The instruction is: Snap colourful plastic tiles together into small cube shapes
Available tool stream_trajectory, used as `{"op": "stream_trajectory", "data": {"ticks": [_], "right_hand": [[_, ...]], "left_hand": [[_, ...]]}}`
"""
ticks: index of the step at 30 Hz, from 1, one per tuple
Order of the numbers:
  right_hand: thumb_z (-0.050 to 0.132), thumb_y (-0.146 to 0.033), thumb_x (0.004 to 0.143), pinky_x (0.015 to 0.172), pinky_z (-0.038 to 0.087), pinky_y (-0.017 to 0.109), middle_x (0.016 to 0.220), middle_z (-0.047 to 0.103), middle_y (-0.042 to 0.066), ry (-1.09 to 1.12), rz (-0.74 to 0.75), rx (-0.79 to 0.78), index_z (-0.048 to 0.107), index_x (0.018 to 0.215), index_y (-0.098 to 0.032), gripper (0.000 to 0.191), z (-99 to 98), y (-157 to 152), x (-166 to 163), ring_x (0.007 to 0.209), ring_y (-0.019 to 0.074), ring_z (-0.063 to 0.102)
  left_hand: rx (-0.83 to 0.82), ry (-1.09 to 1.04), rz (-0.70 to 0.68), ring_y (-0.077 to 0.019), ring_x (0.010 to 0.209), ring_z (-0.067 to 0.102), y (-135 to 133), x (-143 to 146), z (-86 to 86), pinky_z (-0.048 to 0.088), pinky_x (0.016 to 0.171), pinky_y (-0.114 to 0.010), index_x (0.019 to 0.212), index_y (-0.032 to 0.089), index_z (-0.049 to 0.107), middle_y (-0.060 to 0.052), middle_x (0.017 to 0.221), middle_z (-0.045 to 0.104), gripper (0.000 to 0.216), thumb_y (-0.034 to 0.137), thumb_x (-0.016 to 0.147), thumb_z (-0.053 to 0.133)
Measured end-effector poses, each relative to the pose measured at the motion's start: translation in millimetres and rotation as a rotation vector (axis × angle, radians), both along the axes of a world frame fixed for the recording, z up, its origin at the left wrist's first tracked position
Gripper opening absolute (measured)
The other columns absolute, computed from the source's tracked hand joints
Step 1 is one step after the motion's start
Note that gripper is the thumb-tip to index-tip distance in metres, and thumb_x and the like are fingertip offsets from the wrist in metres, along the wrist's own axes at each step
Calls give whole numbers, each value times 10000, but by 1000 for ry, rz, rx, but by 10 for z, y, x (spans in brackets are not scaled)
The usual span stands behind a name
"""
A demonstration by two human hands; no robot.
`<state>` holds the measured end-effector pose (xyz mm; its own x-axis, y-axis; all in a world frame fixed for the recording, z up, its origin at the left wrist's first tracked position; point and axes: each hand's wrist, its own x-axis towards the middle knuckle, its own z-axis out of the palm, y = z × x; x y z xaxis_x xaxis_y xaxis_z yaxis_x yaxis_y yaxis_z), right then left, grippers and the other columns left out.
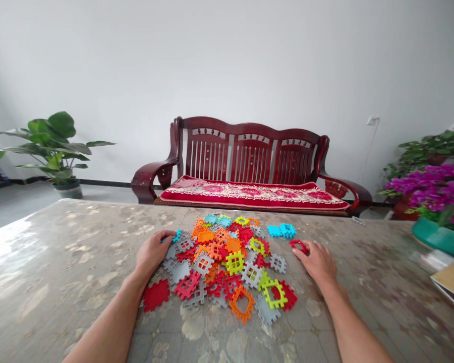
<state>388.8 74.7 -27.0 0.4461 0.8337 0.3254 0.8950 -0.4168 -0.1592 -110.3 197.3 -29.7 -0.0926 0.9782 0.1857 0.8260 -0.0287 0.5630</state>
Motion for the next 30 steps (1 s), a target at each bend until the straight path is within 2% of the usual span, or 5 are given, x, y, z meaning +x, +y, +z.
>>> {"op": "stream_trajectory", "data": {"ticks": [14,22,26,30], "right_hand": [[540,-598,828,818,432,393,1068,651,72,15,-4,-3,661,1153,-268,479,11,-4,-6,974,285,571],[572,-559,804,836,433,398,1036,662,70,38,33,31,661,1157,-255,474,-46,15,60,965,280,577],[572,-593,757,850,440,405,992,670,76,226,52,155,646,1170,-203,573,-98,48,137,935,271,591],[600,-621,673,744,482,351,877,658,68,639,102,387,636,1111,-136,654,-124,43,199,787,226,610]], "left_hand": [[-8,6,3,-212,1030,662,-13,7,22,486,874,-278,1033,278,725,-4,1120,733,312,346,855,478],[-5,12,8,-214,1002,671,-29,32,43,495,855,-278,1020,272,728,-10,1089,744,304,318,852,479],[3,17,17,-214,992,675,-41,36,49,498,846,-275,1024,278,730,-8,1079,745,307,328,849,482],[24,12,-1,-216,989,674,-23,22,18,497,852,-280,1018,275,735,-14,1078,746,309,326,849,482]]}}
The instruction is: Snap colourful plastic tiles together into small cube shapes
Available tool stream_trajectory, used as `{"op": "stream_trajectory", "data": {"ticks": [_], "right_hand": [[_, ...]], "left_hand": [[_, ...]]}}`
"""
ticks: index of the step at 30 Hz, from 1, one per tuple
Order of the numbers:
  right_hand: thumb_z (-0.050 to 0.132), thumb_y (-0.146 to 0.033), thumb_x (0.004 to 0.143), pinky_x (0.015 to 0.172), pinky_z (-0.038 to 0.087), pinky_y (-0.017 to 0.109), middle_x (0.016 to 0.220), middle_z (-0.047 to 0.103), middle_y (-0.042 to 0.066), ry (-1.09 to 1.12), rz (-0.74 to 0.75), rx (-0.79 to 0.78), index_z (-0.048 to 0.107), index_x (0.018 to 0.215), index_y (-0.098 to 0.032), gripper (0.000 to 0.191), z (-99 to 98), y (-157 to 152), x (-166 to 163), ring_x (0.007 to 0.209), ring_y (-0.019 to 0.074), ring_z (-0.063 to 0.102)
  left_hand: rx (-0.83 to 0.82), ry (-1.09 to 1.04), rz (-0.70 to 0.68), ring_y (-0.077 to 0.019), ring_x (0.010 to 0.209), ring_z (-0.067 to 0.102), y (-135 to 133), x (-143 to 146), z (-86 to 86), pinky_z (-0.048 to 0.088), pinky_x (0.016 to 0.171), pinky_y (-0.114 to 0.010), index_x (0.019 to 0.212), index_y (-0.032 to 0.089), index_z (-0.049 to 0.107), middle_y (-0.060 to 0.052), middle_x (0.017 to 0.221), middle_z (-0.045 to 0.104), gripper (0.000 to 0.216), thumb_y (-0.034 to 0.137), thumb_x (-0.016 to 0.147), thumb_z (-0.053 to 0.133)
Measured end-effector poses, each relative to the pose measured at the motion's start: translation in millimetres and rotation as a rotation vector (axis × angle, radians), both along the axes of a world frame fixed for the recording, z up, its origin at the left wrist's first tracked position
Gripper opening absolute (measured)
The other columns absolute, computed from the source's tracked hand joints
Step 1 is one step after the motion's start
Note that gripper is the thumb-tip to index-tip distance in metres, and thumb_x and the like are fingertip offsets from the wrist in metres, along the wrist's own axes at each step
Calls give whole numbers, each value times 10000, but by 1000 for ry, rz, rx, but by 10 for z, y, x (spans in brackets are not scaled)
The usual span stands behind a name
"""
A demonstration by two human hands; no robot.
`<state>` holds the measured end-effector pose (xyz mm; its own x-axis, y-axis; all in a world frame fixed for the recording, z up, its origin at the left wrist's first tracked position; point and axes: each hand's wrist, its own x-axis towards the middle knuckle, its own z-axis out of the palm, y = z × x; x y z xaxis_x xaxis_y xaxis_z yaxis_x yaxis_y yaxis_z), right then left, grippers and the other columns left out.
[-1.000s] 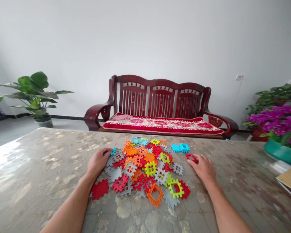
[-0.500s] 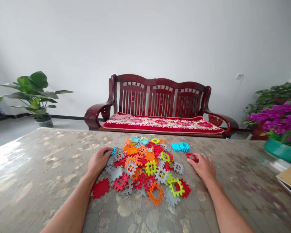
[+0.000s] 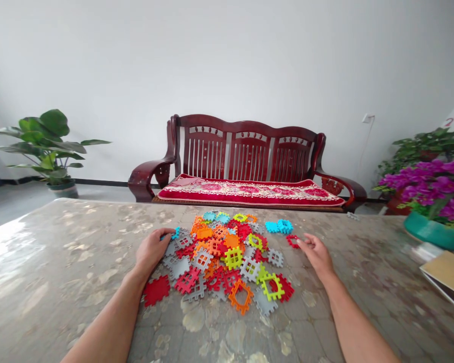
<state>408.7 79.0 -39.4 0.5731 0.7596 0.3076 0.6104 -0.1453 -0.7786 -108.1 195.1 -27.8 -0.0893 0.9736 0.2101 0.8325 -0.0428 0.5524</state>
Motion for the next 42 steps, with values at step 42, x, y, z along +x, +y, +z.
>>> {"op": "stream_trajectory", "data": {"ticks": [42], "right_hand": [[579,-257,859,843,490,344,937,701,48,-267,611,244,677,838,-232,104,532,-45,-1221,928,204,629]], "left_hand": [[2,-9,-9,-204,1035,656,22,-5,-47,473,919,-277,1040,270,718,-17,1129,723,298,338,869,483]]}}
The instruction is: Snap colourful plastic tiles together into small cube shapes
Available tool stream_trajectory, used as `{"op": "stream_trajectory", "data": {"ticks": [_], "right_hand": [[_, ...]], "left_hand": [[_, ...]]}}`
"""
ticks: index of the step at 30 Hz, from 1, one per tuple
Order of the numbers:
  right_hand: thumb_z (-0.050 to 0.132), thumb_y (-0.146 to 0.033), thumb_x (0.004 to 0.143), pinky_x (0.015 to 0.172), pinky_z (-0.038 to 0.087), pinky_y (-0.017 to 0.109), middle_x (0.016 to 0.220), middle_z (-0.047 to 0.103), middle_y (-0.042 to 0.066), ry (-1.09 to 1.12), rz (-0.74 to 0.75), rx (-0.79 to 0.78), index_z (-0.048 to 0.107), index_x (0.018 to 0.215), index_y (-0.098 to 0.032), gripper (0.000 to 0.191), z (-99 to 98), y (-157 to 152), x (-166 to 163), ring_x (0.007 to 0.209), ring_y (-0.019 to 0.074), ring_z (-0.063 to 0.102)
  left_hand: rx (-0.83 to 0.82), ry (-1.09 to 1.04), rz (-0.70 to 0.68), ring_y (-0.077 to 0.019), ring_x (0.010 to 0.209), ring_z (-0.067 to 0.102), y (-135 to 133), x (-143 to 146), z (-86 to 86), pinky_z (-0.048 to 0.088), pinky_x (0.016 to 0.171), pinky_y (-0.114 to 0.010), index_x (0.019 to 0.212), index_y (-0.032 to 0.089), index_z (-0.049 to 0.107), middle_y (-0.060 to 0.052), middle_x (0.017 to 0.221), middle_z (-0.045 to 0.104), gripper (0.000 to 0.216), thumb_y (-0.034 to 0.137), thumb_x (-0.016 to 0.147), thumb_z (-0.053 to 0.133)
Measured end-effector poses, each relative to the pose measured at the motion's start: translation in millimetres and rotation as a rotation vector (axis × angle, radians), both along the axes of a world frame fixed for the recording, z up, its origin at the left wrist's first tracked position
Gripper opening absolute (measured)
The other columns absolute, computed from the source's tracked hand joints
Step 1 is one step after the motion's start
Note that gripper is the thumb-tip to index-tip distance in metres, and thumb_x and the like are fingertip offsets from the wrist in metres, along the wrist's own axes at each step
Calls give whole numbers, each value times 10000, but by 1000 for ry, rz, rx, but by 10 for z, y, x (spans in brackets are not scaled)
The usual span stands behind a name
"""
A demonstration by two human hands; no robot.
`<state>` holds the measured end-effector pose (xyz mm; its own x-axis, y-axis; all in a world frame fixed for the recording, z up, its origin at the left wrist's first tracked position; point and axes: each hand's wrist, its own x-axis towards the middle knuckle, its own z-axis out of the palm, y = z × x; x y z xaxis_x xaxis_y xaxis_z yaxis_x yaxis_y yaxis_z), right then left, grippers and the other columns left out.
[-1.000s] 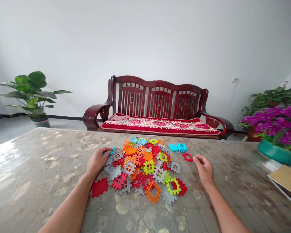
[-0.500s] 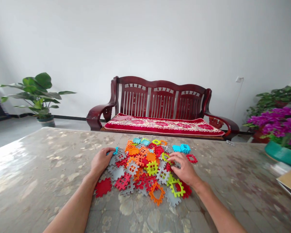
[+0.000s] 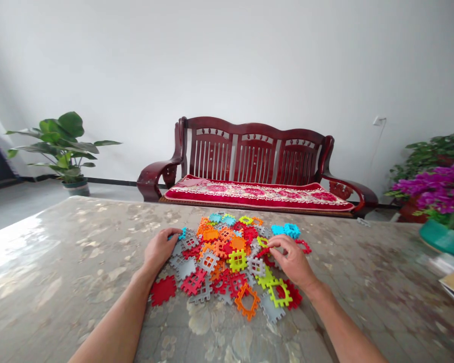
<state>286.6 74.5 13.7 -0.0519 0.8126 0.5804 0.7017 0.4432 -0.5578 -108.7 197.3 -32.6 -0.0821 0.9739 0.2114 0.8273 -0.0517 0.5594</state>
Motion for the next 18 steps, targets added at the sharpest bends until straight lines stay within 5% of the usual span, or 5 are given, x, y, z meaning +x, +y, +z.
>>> {"op": "stream_trajectory", "data": {"ticks": [7,12,18], "right_hand": [[563,-383,853,756,524,317,913,721,66,243,-152,-4,655,888,-206,202,-40,46,301,816,192,653],[554,-266,765,760,530,322,1019,700,85,152,-133,-56,654,849,-200,147,-220,28,440,883,200,657],[505,-221,674,712,535,307,1125,678,86,148,-173,-225,652,1033,-204,388,-415,27,486,924,200,655]], "left_hand": [[7,1,7,-204,1012,666,4,-6,-7,481,894,-272,1023,272,728,-8,1118,730,290,320,859,494],[-11,5,5,-205,1031,659,-3,-6,6,477,897,-278,1044,268,719,-15,1134,726,297,323,869,486],[-21,7,2,-204,1043,656,-1,-7,15,475,896,-273,1042,264,720,-13,1127,729,304,324,867,479]]}}
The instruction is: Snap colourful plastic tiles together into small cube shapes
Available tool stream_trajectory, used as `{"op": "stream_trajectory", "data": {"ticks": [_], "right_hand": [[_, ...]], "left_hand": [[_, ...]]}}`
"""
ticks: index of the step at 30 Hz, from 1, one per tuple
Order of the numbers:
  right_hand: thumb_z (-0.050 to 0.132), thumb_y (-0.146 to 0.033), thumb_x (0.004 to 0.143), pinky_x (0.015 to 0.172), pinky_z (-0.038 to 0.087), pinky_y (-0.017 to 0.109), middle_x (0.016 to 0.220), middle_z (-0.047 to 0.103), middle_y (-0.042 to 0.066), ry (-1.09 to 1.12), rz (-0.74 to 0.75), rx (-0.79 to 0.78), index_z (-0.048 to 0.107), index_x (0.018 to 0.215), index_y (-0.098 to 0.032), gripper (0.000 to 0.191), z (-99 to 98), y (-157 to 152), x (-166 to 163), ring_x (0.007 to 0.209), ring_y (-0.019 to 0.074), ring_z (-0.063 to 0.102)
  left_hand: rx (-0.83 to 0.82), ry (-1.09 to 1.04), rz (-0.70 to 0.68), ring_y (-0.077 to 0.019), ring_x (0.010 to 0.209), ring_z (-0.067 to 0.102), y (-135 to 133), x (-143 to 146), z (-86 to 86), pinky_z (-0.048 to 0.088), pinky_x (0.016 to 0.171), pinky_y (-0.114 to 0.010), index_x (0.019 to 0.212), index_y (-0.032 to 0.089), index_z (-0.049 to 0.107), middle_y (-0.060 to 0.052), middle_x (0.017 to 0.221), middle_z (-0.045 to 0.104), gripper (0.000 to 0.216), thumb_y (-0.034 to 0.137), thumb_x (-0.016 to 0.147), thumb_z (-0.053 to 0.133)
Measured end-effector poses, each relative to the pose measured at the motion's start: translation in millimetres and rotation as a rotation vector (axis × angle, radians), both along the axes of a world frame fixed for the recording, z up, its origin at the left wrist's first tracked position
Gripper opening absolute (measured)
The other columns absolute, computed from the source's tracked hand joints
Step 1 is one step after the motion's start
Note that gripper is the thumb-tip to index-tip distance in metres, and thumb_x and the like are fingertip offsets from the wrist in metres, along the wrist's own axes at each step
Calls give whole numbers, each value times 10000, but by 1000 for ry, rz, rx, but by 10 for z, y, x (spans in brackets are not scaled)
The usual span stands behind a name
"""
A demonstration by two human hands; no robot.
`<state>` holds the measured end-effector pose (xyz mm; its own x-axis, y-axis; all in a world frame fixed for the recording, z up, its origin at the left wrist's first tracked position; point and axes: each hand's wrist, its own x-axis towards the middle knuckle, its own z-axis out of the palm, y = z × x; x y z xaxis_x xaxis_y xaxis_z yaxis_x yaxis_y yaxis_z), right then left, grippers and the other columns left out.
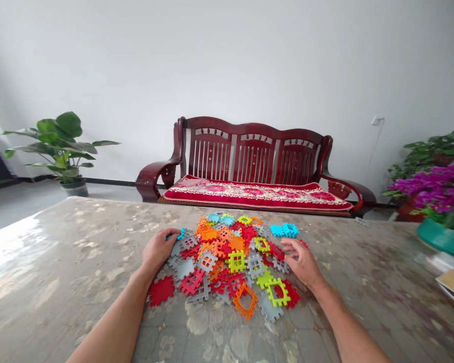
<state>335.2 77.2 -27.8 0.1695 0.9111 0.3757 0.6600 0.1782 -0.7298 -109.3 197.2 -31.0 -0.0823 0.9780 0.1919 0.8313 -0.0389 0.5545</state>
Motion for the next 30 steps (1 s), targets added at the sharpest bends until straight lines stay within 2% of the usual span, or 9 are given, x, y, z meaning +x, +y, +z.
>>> {"op": "stream_trajectory", "data": {"ticks": [3,5,8,10,14,19,22,30], "right_hand": [[574,-289,710,758,536,336,1199,658,96,-87,-6,-51,620,1178,-209,477,-20,6,-5,1012,229,637],[634,-340,711,856,523,387,1239,648,104,-154,-8,-70,596,1241,-209,547,-30,10,-6,1061,249,627],[661,-359,723,1005,455,440,1263,647,110,-212,-15,-68,587,1269,-202,572,-57,17,-5,1145,262,603],[651,-362,742,1034,436,442,1265,650,106,-231,-23,-61,586,1273,-203,558,-72,23,-7,1165,258,598],[633,-402,761,1005,459,432,1231,667,101,-271,-83,-18,607,1239,-203,518,-51,28,20,1129,260,614],[594,-448,776,956,482,420,1166,683,114,-288,-296,80,576,1260,-184,552,10,9,218,1037,256,637],[575,-427,775,941,486,421,1141,692,117,-306,-394,73,573,1256,-186,538,-9,-6,380,1016,257,643],[528,-340,776,916,495,395,1194,678,119,-260,-441,30,527,1312,-185,558,-119,10,634,995,233,656]], "left_hand": [[1,-1,1,-204,1023,664,-5,5,8,480,875,-269,1036,268,722,-7,1112,735,302,327,862,482],[3,-3,-4,-205,1021,665,-7,7,15,480,874,-271,1035,266,721,-10,1111,735,304,330,862,479],[0,-4,-2,-207,1026,664,-5,5,19,479,880,-277,1038,265,717,-12,1109,735,309,327,859,474],[0,-3,-2,-207,1023,665,1,1,15,481,879,-278,1033,269,718,-9,1105,735,309,327,855,472],[8,-4,-19,-208,1033,661,10,-10,1,477,902,-283,1034,267,718,-14,1106,732,320,338,858,460],[-15,2,-12,-225,1043,658,4,-10,10,480,902,-305,1042,266,718,-23,1124,729,330,356,858,459],[-25,0,-8,-224,1046,658,3,-7,13,481,903,-304,1042,271,717,-19,1125,729,332,371,860,458],[-10,8,-8,-212,1044,659,9,-7,8,479,906,-289,1034,273,718,-13,1126,732,320,345,862,458]]}}
